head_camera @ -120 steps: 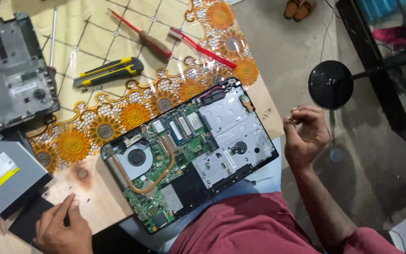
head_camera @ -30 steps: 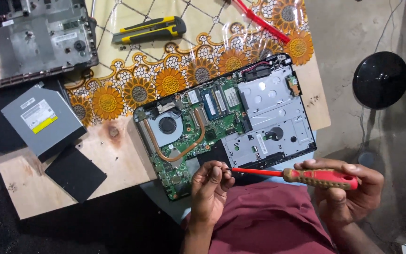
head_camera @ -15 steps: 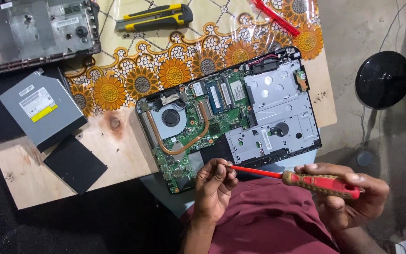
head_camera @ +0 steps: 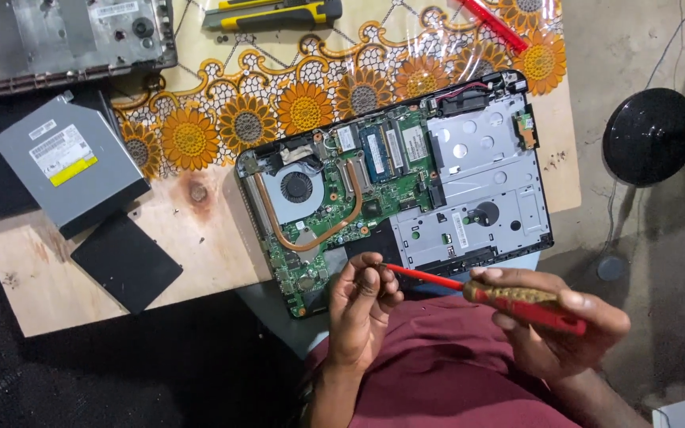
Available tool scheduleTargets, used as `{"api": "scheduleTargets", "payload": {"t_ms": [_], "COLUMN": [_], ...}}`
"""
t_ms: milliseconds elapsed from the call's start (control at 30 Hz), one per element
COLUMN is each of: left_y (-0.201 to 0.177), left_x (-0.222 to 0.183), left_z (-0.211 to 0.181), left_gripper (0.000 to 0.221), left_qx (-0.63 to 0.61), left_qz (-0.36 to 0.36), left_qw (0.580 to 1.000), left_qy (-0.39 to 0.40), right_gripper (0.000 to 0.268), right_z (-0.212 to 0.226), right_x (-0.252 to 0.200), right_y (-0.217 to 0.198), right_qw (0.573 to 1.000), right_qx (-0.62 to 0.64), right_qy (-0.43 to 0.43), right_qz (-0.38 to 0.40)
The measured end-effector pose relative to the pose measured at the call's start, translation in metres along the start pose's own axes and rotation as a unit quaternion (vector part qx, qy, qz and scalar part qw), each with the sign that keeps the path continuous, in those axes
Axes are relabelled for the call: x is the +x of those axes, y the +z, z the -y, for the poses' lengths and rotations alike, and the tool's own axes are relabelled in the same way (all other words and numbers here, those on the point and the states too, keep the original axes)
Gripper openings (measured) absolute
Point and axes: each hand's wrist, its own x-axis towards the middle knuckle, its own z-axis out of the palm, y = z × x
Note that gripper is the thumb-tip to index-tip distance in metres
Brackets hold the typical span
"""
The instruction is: Disassembling a laptop by removing internal screws with a screwdriver and prying the outer casing apart.
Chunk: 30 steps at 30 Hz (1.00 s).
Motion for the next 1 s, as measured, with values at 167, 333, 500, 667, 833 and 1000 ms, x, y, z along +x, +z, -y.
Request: {"api": "scheduleTargets", "payload": {"t_ms": [167,333,500,667,833,1000], "left_y": [0.008,0.027,0.026,0.019,0.015,0.016], "left_x": [-0.001,-0.007,0.010,0.025,0.030,0.031], "left_z": [-0.008,-0.026,-0.049,-0.046,-0.041,-0.041], "left_gripper": [0.037,0.021,0.026,0.031,0.027,0.025], "left_qx": [0.064,0.433,0.748,0.774,0.764,0.767], "left_qz": [-0.035,-0.085,-0.067,-0.059,-0.064,-0.072], "left_qw": [0.997,0.875,0.513,0.490,0.507,0.494], "left_qy": [-0.015,0.199,0.416,0.396,0.394,0.404], "right_gripper": [0.056,0.059,0.065,0.062,0.061,0.061], "right_z": [-0.006,-0.017,-0.017,-0.024,-0.024,-0.022], "right_x": [0.022,0.034,0.040,0.047,0.048,0.045], "right_y": [0.007,0.017,0.023,0.024,0.026,0.026], "right_qw": [0.997,0.994,0.989,0.978,0.977,0.984], "right_qx": [-0.020,-0.002,0.019,0.026,0.001,-0.002], "right_qy": [-0.063,-0.086,-0.080,-0.123,-0.124,-0.079], "right_qz": [0.030,0.071,0.126,0.164,0.174,0.158]}}
